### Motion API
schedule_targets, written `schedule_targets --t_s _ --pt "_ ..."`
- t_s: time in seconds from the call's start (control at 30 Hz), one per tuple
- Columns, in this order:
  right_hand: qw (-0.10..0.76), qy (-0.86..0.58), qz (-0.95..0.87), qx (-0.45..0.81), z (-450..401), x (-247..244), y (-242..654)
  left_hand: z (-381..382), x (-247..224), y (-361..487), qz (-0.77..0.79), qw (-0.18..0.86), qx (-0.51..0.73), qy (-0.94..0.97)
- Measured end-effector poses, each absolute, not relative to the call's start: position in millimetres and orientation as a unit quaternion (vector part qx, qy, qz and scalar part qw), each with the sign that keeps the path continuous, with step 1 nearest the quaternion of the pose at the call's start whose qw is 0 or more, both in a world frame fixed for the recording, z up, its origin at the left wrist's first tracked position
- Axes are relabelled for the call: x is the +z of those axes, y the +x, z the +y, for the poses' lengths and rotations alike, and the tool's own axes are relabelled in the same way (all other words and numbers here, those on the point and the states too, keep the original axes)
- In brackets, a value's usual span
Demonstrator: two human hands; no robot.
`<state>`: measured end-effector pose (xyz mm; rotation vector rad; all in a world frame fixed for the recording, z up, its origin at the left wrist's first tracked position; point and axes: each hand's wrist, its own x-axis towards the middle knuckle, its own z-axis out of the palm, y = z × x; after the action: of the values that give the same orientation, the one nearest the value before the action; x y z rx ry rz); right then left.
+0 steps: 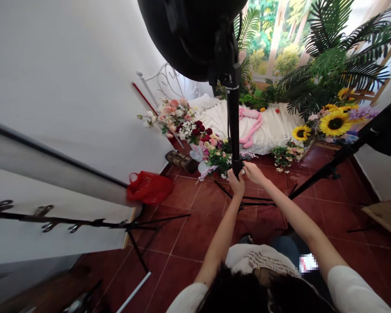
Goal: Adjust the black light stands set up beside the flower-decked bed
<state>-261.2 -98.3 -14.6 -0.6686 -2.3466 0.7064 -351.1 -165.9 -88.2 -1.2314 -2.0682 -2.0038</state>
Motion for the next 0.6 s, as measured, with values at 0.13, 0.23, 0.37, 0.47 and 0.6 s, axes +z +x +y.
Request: schedule_targets --t_s 0.13,0.23,0.37,0.47,0.6 --pt "0.268 -0.257 -0.896 0.244 -97 -16 -267 -165 -88 -351 -0.659 0.009 -0.642 -0.391" --pt "0.265 -0.281 -0.88 0.278 -93 -20 -276 -166 -87 -350 -0.663 0.008 -0.639 -0.389" --pt "0.27 -0.319 -0.822 0.388 -80 -24 -290 -169 -87 -353 -0.665 0.006 -0.626 -0.407" --pt "0.307 -0.336 -0.77 0.447 -73 -26 -300 -169 -90 -358 -0.667 0.0 -0.612 -0.425" --pt "0.333 -0.397 -0.725 0.454 -74 -33 -298 -166 -94 -364 -0.674 0.002 -0.6 -0.431"
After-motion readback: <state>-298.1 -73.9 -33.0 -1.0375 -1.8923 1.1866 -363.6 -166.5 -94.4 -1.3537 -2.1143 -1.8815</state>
